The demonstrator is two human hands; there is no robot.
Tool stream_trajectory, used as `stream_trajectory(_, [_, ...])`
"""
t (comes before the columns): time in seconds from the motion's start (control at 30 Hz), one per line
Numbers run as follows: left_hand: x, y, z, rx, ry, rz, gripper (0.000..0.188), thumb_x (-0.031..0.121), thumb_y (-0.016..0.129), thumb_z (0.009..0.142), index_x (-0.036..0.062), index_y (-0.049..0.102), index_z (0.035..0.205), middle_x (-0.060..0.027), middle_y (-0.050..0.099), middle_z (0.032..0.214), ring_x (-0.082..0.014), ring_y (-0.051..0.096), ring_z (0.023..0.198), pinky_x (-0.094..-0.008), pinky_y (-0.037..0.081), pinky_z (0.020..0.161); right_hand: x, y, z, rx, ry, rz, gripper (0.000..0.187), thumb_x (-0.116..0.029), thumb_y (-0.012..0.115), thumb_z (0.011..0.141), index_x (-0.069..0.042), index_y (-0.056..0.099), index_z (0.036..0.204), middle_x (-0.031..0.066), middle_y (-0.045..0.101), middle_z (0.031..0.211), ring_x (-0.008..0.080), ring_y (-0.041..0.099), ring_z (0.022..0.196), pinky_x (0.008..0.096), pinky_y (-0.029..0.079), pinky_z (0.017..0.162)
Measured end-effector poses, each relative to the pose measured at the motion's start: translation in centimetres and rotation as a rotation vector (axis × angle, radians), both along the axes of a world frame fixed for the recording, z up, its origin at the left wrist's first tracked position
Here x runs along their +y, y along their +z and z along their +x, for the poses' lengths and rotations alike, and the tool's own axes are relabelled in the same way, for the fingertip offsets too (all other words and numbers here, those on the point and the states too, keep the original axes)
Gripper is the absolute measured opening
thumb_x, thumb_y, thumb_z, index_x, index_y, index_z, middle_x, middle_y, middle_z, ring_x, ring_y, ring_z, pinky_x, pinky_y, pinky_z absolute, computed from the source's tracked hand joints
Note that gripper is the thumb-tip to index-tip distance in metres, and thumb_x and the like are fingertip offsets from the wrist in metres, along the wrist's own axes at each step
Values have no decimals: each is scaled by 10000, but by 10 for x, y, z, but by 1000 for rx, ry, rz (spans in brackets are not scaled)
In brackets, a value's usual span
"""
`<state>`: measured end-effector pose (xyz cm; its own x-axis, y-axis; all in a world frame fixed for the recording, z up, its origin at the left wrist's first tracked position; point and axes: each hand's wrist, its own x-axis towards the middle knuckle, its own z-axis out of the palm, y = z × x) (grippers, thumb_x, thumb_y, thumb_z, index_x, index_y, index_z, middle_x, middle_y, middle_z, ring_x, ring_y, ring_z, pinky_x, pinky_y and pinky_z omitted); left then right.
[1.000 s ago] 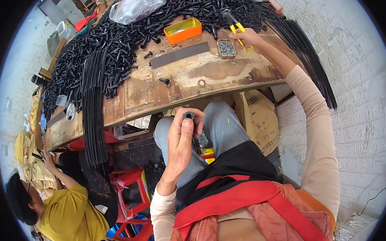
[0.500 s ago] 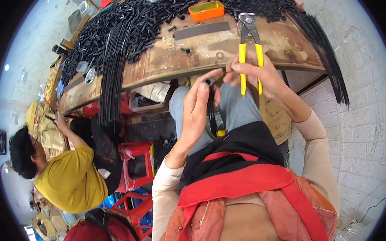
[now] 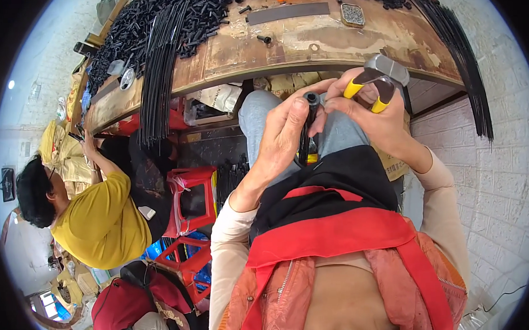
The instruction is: The worker is assembling and trimming black plastic components using a handheld cutter tool at a factory workbench.
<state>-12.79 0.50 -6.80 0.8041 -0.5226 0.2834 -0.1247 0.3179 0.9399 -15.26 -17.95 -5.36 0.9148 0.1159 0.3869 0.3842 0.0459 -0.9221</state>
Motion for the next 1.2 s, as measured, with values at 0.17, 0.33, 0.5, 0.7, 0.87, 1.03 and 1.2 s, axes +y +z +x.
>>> stream_trajectory(0.17, [-1, -2, 1, -6, -28, -3, 580, 418, 333, 1054, -74, 502, 1312, -1, 522, 787, -73, 425, 681, -210, 360, 627, -2, 2, -1, -64, -23, -65, 190, 115, 631, 854, 29, 582, 1017, 108, 648, 939, 158, 638, 879, 286, 521, 790])
stream_trajectory(0.33, [-3, 5, 3, -9, -56, 47, 697, 520, 349, 1019, -96, 463, 1325, -24, 547, 814, -78, 445, 696, -220, 321, 609, -7, -4, 3, -17, -18, -76, 173, 102, 621, 868, 26, 567, 1014, 110, 644, 901, 190, 661, 820, 318, 539, 769])
stream_trajectory(0.5, [-4, 7, -1, -15, 18, 86, 672, 523, 349, 1019, -54, 484, 1336, -6, 554, 797, -59, 440, 671, -207, 279, 560, -5, -11, 3, 11, 5, -9, 221, 114, 602, 876, 2, 536, 1055, 121, 633, 944, 199, 664, 814, 319, 541, 762])
stream_trajectory(0.7, [6, 9, 5, 2, -122, 79, 611, 440, 359, 1042, -37, 396, 1423, 15, 465, 766, -69, 376, 679, -212, 313, 602, -11, 8, 15, -105, 101, -107, 308, 118, 655, 827, 1, 515, 1076, 88, 594, 990, 154, 602, 923, 272, 515, 790])
stream_trajectory(0.87, [0, -3, 15, 43, -127, -18, 670, 466, 328, 1040, -11, 241, 1502, 27, 404, 708, -71, 326, 628, -215, 275, 572, -1, 13, 34, 23, -54, -103, 337, -106, 754, 820, -34, 530, 1061, -10, 578, 759, 58, 519, 673, 234, 432, 614])
stream_trajectory(1.03, [7, -8, 32, 65, -72, -130, 596, 453, 294, 1050, -3, 365, 1428, 28, 397, 670, -58, 330, 599, -218, 275, 539, -32, 46, -2, 415, 170, -437, 182, -194, 515, 982, -12, 512, 995, 20, 538, 652, 72, 459, 501, 228, 331, 481])
stream_trajectory(1.2, [-3, -7, 21, 15, 0, 22, 484, 466, 304, 1048, 32, 519, 1024, 36, 421, 673, -50, 331, 594, -215, 265, 529, -28, 64, -22, 579, 225, -730, 220, -192, 509, 988, 8, 545, 1072, 37, 577, 681, 81, 511, 545, 246, 373, 488])
